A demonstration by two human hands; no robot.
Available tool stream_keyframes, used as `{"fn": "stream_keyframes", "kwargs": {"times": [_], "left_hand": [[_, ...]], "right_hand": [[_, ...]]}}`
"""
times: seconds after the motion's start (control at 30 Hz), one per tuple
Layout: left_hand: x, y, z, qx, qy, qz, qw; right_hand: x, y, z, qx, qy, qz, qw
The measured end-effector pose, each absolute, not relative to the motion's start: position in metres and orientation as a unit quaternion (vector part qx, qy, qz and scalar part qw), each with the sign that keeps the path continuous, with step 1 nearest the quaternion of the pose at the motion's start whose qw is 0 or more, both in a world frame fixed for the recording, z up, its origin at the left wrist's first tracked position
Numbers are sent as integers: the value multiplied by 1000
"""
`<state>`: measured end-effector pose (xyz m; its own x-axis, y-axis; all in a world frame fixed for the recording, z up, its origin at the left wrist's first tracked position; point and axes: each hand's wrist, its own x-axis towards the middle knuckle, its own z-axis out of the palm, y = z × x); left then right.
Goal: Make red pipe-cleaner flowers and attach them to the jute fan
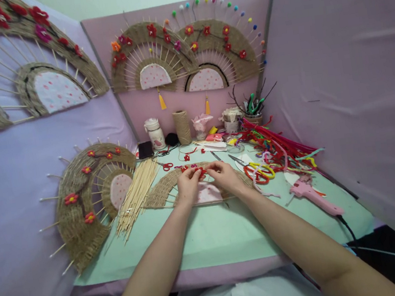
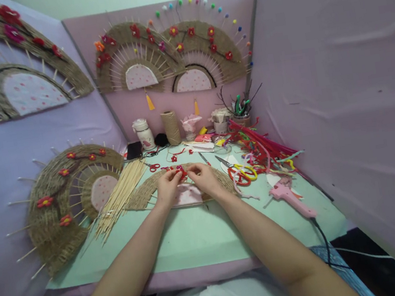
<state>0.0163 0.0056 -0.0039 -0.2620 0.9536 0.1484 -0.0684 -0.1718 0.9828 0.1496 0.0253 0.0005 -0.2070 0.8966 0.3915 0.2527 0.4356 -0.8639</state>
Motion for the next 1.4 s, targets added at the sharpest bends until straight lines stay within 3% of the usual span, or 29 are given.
{"fn": "stream_keyframes", "kwargs": {"times": [0.13,0.37,0.9,1.4], "left_hand": [[17,3,-5,512,516,601,331],[20,-1,-4,537,530,588,293],[21,-3,-1,507,537,565,368],[23,8,-17,464,556,582,369]], "right_hand": [[150,23,7,-426,-639,456,448],[147,24,0,-446,-572,530,440],[149,30,-7,-472,-645,416,434],[145,20,-6,-444,-763,141,447]]}}
